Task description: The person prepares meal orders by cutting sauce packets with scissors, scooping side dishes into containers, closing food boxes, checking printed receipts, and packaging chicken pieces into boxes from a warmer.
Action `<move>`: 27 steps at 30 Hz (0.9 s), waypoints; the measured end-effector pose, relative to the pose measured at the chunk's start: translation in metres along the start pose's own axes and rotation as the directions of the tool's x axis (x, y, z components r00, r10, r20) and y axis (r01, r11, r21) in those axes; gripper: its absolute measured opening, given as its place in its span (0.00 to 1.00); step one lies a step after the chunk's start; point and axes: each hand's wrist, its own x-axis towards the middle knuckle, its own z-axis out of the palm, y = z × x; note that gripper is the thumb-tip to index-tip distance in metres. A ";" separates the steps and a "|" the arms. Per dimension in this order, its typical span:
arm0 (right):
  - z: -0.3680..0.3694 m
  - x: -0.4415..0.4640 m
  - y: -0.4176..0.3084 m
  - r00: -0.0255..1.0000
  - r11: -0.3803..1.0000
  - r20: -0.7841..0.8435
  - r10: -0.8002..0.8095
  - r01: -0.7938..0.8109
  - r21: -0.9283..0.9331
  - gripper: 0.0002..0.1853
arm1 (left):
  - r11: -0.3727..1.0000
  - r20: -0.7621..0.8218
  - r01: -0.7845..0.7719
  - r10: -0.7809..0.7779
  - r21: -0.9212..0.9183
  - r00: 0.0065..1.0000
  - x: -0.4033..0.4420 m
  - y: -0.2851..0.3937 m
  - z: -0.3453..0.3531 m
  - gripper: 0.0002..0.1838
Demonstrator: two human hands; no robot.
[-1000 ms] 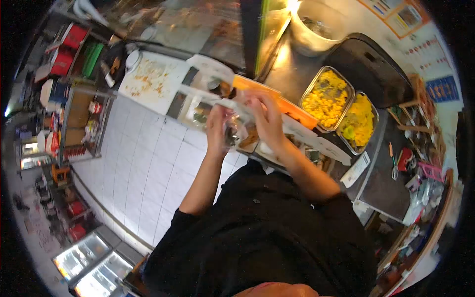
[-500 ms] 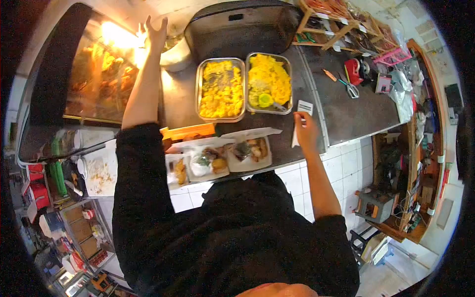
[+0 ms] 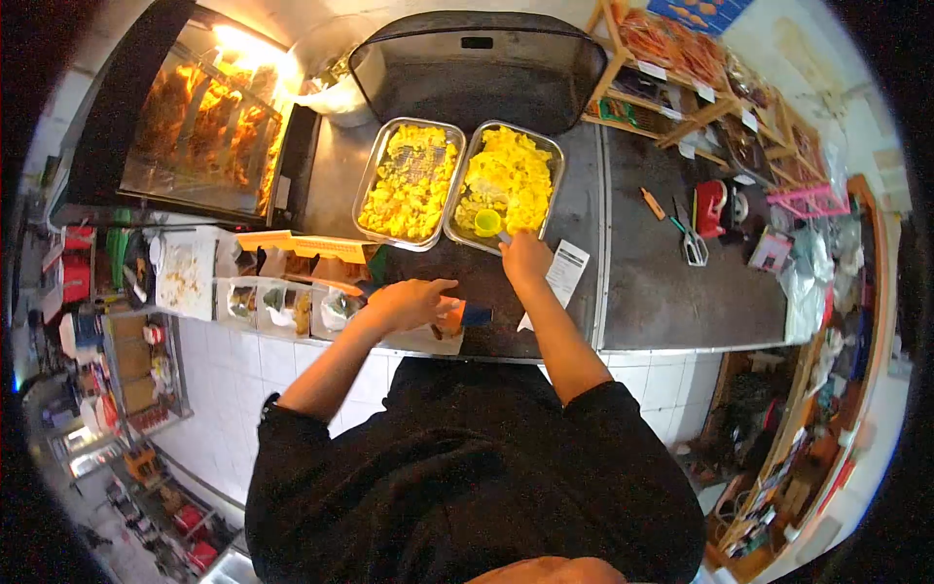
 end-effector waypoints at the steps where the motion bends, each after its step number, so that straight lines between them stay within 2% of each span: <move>1: 0.001 0.002 0.001 1.000 0.998 -0.018 -0.013 0.014 0.055 0.16 | 1.000 -0.006 0.018 -0.018 -0.010 1.000 0.000 0.002 0.010 0.33; 3: -0.001 0.004 -0.003 0.999 0.996 -0.009 -0.049 0.049 0.069 0.17 | 1.000 -0.235 -0.011 0.005 -0.022 0.972 0.006 -0.004 0.032 0.30; 4: -0.001 0.004 -0.005 0.998 0.995 -0.013 -0.067 0.068 0.078 0.17 | 1.000 -0.236 0.000 -0.007 -0.029 0.972 0.015 -0.013 0.043 0.30; 5: 0.012 0.006 -0.003 0.977 0.987 -0.166 -0.134 0.147 0.065 0.18 | 0.999 -0.310 -0.032 0.025 -0.016 0.950 0.024 -0.023 0.055 0.31; 6: 0.014 0.010 -0.004 0.977 0.986 -0.163 -0.140 0.152 0.064 0.18 | 0.998 -0.383 -0.067 0.063 0.003 0.922 0.031 -0.027 0.061 0.32; 8: 0.014 0.023 -0.013 0.980 0.978 -0.051 -0.192 0.195 0.068 0.13 | 1.000 -0.339 -0.017 0.023 0.019 0.940 0.037 -0.012 0.043 0.33; 9: 0.018 0.026 -0.014 0.958 0.961 -0.078 -0.276 0.275 -0.012 0.09 | 0.993 -0.402 -0.115 0.096 -0.023 0.910 0.047 -0.015 0.038 0.34; 10: 0.007 0.021 -0.018 0.959 0.963 -0.083 -0.270 0.270 -0.015 0.09 | 0.974 -0.469 -0.218 0.166 -0.060 0.867 0.055 -0.011 0.029 0.36; 11: -0.007 0.017 -0.022 0.942 0.944 -0.068 -0.327 0.323 -0.065 0.09 | 0.972 -0.471 -0.229 0.176 -0.058 0.864 0.064 -0.005 0.021 0.36; 12: -0.018 0.013 -0.027 0.923 0.919 -0.048 -0.383 0.375 -0.117 0.10 | 0.669 -0.470 -0.322 -0.046 -0.670 0.882 0.067 0.011 0.008 0.38; 13: -0.020 0.017 -0.031 0.915 0.922 -0.147 -0.377 0.354 -0.159 0.10 | 0.034 -0.320 -0.320 -0.207 -0.947 0.924 0.073 0.019 -0.001 0.41; 14: -0.023 0.023 -0.034 0.914 0.921 -0.151 -0.375 0.350 -0.172 0.10 | 0.026 -0.324 -0.326 -0.196 -0.945 0.925 0.087 0.017 -0.009 0.41; 15: -0.026 0.030 -0.036 0.892 0.913 -0.235 -0.387 0.335 -0.233 0.10 | -0.212 -0.132 -0.204 -0.311 -0.956 0.941 0.106 0.009 -0.010 0.43; 16: -0.026 0.036 -0.037 0.863 0.905 -0.311 -0.398 0.313 -0.288 0.10 | -0.447 0.091 -0.091 -0.370 -0.890 0.925 0.122 0.002 -0.006 0.45; 17: -0.021 0.044 -0.041 0.842 0.876 -0.320 -0.435 0.312 -0.368 0.12 | -0.395 0.082 -0.106 -0.430 -0.913 0.899 0.135 0.001 -0.001 0.41; 18: -0.005 0.052 -0.041 0.847 0.878 -0.319 -0.426 0.301 -0.373 0.12 | -0.395 0.089 -0.095 -0.421 -0.914 0.903 0.156 -0.017 0.011 0.41; 20: 0.031 0.067 -0.040 0.727 0.724 -0.327 -0.603 0.328 -0.607 0.15 | -0.498 0.058 -0.104 -0.300 -0.861 0.952 0.188 -0.041 0.027 0.37; 21: 0.042 0.073 -0.043 0.732 0.724 -0.327 -0.597 0.317 -0.613 0.15 | -0.531 0.046 -0.100 -0.255 -0.841 0.966 0.191 -0.042 0.025 0.36; 23: 0.059 0.075 -0.051 0.792 0.688 -0.184 -0.582 0.360 -0.630 0.12 | -0.613 -0.135 -0.226 -0.192 -0.757 0.972 0.155 -0.017 0.005 0.34; 24: 0.056 0.072 -0.058 0.799 0.688 -0.178 -0.575 0.354 -0.634 0.12 | -0.617 -0.126 -0.214 -0.184 -0.757 0.975 0.156 -0.020 0.007 0.34; 26: 0.042 0.068 -0.070 0.808 0.631 -0.028 -0.588 0.438 -0.640 0.08 | -0.601 -0.036 -0.158 -0.209 -0.784 0.977 0.160 -0.030 0.013 0.30; 27: 0.045 0.074 -0.076 0.782 0.708 -0.145 -0.606 0.447 -0.547 0.08 | -0.598 -0.002 -0.144 -0.232 -0.789 0.973 0.161 -0.032 0.014 0.29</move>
